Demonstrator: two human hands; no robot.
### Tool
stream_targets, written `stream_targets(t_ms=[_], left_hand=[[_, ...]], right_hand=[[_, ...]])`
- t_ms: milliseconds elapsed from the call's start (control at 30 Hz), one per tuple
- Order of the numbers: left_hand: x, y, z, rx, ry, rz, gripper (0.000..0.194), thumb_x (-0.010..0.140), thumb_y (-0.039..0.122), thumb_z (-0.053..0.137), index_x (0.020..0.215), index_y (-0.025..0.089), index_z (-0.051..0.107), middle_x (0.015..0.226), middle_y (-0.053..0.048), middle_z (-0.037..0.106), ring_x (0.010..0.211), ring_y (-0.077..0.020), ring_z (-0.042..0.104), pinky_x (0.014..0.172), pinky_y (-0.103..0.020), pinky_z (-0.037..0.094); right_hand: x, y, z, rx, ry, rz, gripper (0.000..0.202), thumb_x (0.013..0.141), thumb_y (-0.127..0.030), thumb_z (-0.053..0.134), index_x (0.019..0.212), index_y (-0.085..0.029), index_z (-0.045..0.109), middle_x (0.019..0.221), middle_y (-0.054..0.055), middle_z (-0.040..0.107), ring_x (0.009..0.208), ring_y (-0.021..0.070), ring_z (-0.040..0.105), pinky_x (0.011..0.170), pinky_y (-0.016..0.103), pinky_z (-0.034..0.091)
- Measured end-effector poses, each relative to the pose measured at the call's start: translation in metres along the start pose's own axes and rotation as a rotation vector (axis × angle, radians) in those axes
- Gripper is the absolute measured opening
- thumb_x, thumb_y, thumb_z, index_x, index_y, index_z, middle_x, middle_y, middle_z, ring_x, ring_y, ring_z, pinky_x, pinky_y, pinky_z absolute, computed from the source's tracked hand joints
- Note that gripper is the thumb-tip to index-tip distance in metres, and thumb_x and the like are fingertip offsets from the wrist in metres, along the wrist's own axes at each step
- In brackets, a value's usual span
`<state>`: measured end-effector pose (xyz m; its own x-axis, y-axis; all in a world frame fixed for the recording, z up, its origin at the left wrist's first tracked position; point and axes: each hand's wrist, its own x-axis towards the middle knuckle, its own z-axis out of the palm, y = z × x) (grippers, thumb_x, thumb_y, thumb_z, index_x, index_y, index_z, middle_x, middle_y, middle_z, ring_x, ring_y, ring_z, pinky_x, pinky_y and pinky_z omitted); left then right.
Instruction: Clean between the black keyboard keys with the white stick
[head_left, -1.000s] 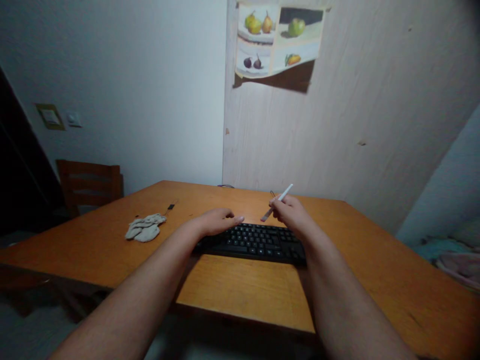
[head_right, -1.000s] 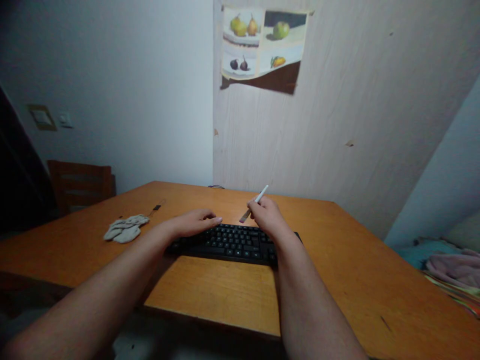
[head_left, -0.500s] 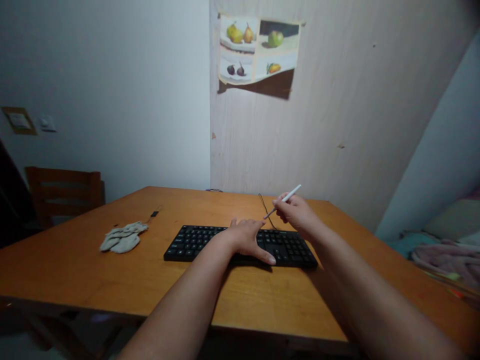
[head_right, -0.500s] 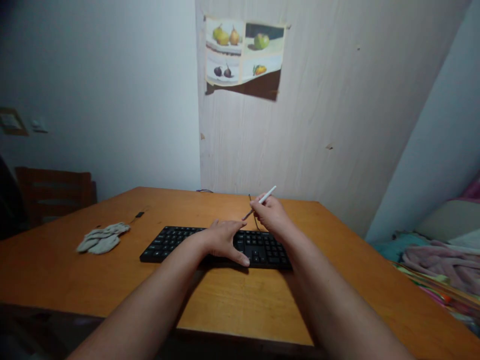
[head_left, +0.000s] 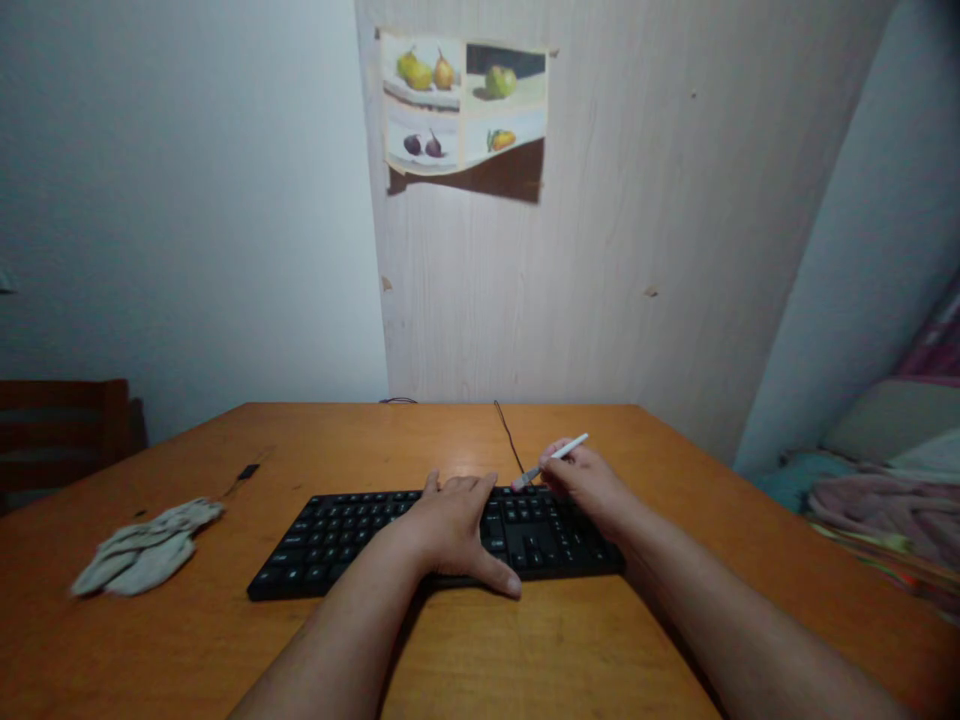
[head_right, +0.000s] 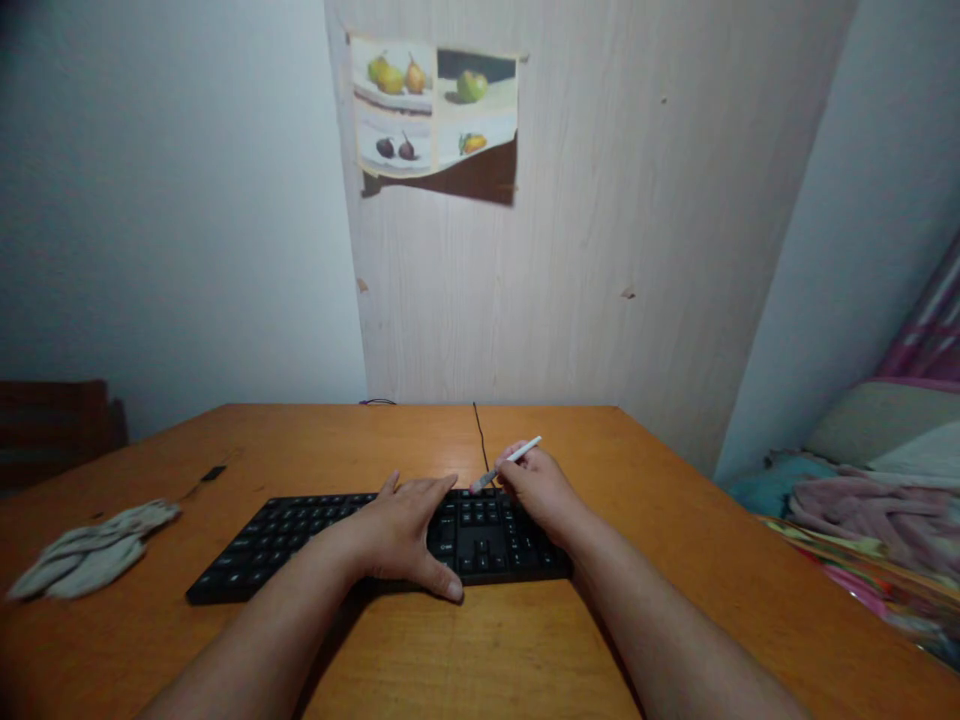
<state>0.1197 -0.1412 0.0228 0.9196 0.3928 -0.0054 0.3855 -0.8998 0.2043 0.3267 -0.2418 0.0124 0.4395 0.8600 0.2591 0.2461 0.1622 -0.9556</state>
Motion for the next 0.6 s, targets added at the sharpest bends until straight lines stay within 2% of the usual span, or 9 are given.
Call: stream_targets(t_ms=[233, 433, 600], left_hand=[[0.0, 0.004, -0.001, 0.008, -0.001, -0.023, 0.125, 0.048, 0.082, 0.065, 0.15, 0.021, 0.027, 0.149, -0.019, 0.039, 0.139, -0.0413, 0.029, 0.114, -0.06, 0.006], [0.003, 0.002, 0.002, 0.014, 0.025, -0.007, 0.128, 0.045, 0.088, 0.06, 0.147, 0.016, 0.034, 0.143, -0.021, 0.045, 0.135, -0.0422, 0.035, 0.115, -0.061, 0.007], [0.003, 0.002, 0.001, 0.014, 0.012, -0.015, 0.133, 0.04, 0.091, 0.058, 0.147, 0.016, 0.034, 0.143, -0.021, 0.045, 0.135, -0.044, 0.034, 0.116, -0.06, 0.007]], right_hand=[[-0.003, 0.003, 0.007, -0.137, -0.008, -0.073, 0.029, 0.078, -0.047, 0.06, 0.08, -0.019, 0.056, 0.066, -0.002, 0.054, 0.063, 0.0151, 0.049, 0.061, 0.027, 0.039], [-0.002, 0.007, 0.002, -0.296, -0.029, -0.148, 0.02, 0.082, -0.038, 0.055, 0.077, -0.019, 0.057, 0.072, 0.0, 0.058, 0.069, 0.0165, 0.053, 0.066, 0.028, 0.041], [-0.002, 0.005, -0.008, -0.471, 0.031, -0.16, 0.014, 0.084, -0.032, 0.052, 0.077, -0.02, 0.057, 0.07, 0.0, 0.059, 0.066, 0.0167, 0.054, 0.063, 0.028, 0.039]])
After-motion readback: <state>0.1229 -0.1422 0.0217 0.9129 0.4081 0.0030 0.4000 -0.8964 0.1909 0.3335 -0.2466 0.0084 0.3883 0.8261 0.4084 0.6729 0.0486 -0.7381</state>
